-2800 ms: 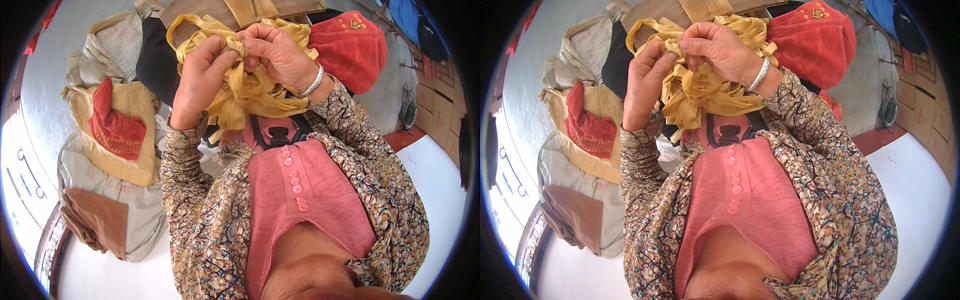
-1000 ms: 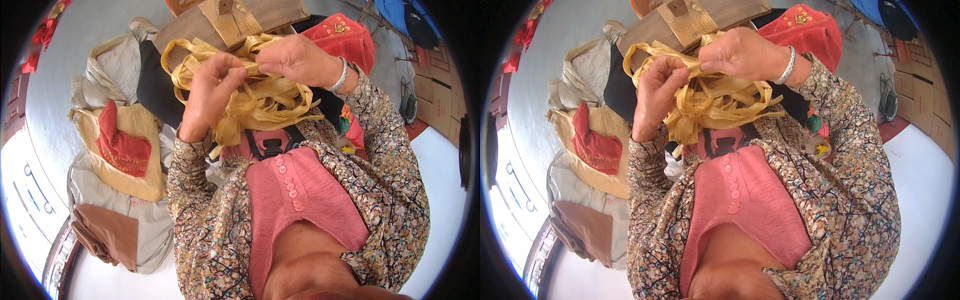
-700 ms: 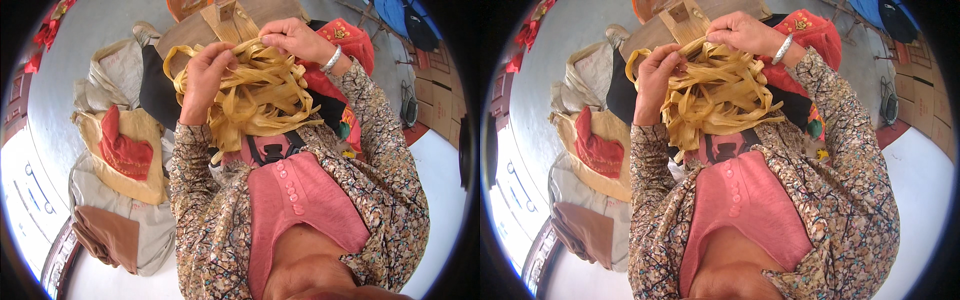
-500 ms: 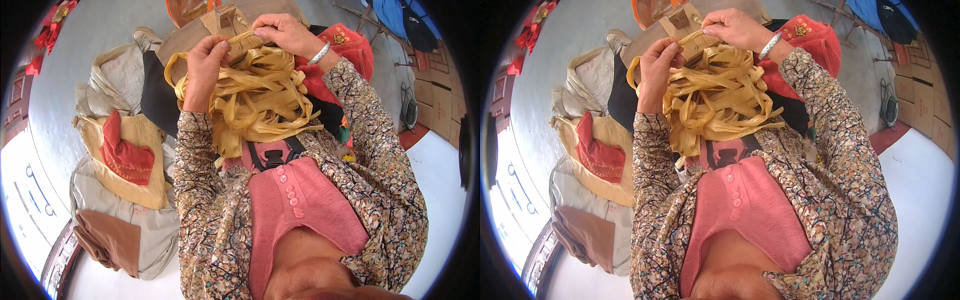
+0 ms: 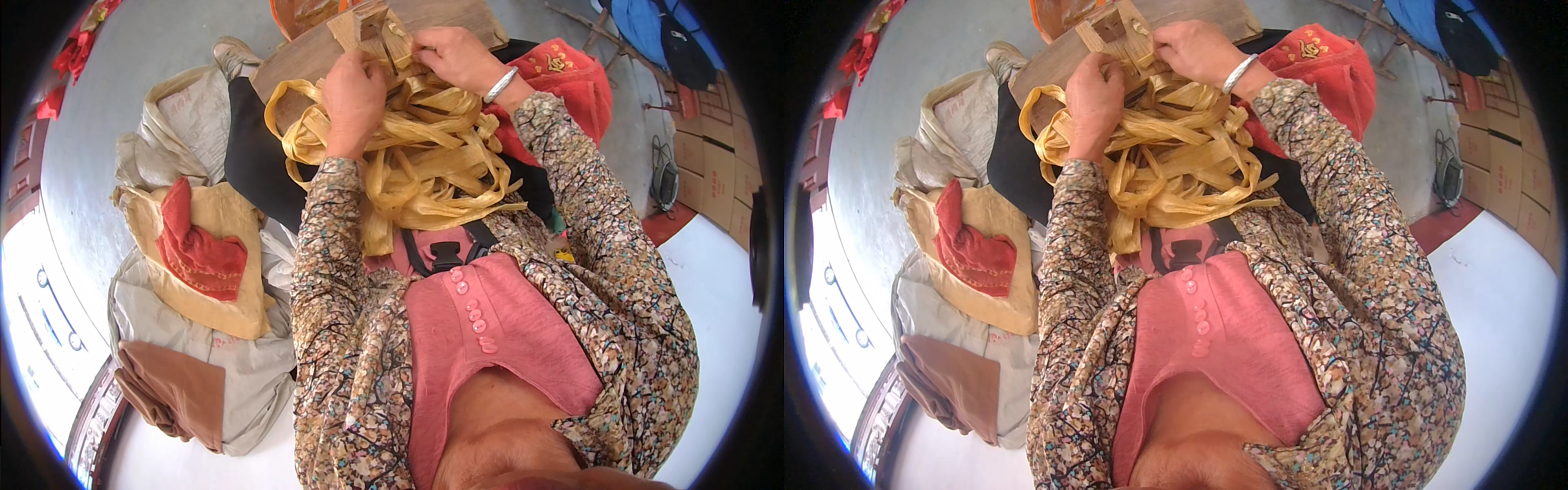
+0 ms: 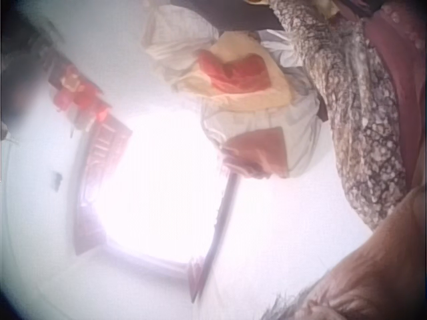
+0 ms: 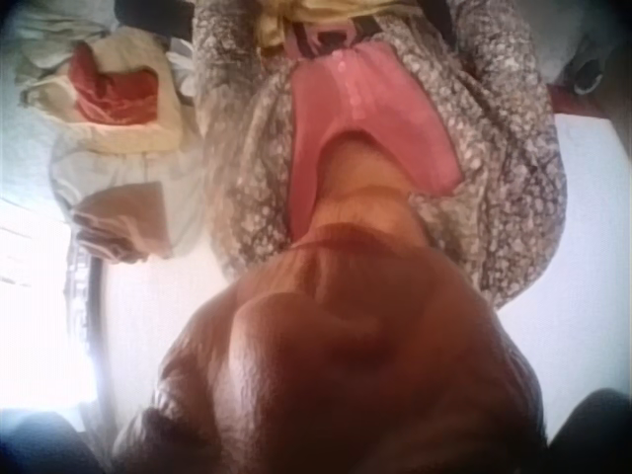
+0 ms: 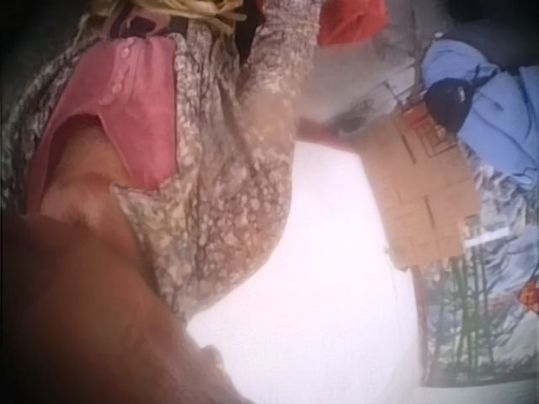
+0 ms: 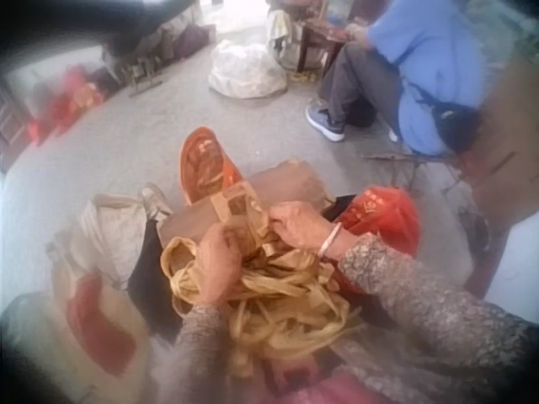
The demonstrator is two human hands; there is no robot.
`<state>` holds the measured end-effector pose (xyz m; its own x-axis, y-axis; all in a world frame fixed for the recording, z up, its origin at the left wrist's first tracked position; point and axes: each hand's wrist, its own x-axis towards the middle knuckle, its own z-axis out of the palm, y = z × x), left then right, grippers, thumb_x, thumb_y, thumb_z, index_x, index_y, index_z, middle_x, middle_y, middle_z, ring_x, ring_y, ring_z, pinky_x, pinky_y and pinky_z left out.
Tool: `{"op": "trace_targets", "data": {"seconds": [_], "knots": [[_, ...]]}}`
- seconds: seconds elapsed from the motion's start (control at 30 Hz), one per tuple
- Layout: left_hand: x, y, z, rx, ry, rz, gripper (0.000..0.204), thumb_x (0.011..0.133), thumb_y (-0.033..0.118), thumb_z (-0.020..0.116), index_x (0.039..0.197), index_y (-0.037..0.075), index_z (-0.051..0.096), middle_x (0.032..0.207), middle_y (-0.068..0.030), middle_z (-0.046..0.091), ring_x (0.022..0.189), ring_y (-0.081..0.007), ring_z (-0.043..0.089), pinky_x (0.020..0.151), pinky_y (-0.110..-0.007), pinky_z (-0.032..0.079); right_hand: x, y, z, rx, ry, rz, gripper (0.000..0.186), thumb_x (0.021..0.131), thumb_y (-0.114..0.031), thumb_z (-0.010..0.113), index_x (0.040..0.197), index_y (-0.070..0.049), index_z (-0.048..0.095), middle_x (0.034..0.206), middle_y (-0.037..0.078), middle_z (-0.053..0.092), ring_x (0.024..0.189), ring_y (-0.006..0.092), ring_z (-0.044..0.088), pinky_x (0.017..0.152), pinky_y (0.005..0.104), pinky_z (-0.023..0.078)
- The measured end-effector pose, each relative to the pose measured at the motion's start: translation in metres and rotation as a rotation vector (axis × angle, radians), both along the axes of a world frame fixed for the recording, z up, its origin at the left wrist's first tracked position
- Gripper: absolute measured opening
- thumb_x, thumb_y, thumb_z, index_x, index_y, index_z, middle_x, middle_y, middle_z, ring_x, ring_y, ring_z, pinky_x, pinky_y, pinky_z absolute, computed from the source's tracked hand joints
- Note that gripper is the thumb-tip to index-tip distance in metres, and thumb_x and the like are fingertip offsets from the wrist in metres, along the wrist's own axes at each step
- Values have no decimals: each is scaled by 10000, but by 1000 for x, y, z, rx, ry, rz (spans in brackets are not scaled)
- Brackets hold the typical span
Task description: The person sits on the floor and repeatedly picks up dried banana leaves from a metal bowl, separates them by hand, and places them into a white plastic bag. The person continues this process throughout the clip.
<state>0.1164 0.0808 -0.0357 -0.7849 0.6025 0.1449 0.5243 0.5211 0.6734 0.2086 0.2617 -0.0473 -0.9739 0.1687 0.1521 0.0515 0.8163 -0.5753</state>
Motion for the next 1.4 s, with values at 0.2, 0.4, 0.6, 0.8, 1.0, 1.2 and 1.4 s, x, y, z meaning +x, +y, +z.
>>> {"op": "trace_targets", "data": {"seconds": [0.2, 0.4, 0.6, 0.8, 1.0, 1.2, 1.4], "knots": [[7, -27, 0, 123, -42, 96, 179, 887, 172, 589, 963, 15, 632, 900, -165, 644, 829, -358, 614, 732, -426, 482, 20, -1, 18, -524, -110, -163, 270, 987, -244, 520, 1063, -36, 674, 843, 35, 667, 730, 134, 603, 696, 301, 498], [37, -9, 38, 301, -261, -5, 151, 924, 91, 557, 1006, -23, 612, 893, -162, 629, 818, -269, 615, 724, -360, 480, 43, 14, 52, -1497, 0, -88, 387, 1019, -262, 468, 1313, -16, 519, 1060, 18, 592, 845, 91, 554, 772, 271, 511], [58, 35, 23, 404, -347, -226, 172, 912, 97, 564, 1044, -7, 604, 928, -179, 631, 841, -319, 617, 758, -387, 485, 50, 7, 83, -1489, 100, -35, 407, 1021, -253, 459, 1321, 18, 497, 1100, 42, 585, 878, 109, 565, 802, 274, 506], [64, 24, 28, 398, -192, -156, 299, 972, 146, 526, 1226, -8, 563, 1038, -103, 629, 893, -159, 610, 787, -288, 491, 58, 8, 76, -1292, 15, 23, 377, 1003, -173, 475, 1321, 28, 503, 1096, 43, 606, 892, 98, 557, 827, 247, 484], [59, -11, 61, 579, -635, -165, 212, 977, 129, 549, 1107, -28, 607, 824, -60, 619, 696, -97, 557, 632, -219, 462, 64, -31, 87, -769, 29, 93, 346, 932, -13, 548, 1276, 15, 550, 1076, 22, 645, 1007, 66, 580, 867, 228, 479], [61, -38, 59, 747, -1023, -134, 137, 959, 89, 569, 1046, -6, 614, 826, -63, 674, 726, -101, 622, 624, -223, 499, 71, -31, 84, -725, -154, 127, 322, 921, -69, 608, 1224, 33, 579, 1085, 37, 650, 984, 95, 594, 855, 237, 479], [42, -67, 70, 308, -389, -382, 179, 905, 103, 629, 1067, 27, 625, 942, -50, 673, 796, -171, 633, 701, -291, 499, 74, -46, 82, -343, -27, 216, 216, 872, -99, 634, 1066, -3, 632, 913, 116, 658, 838, 201, 647, 742, 293, 502]]}}
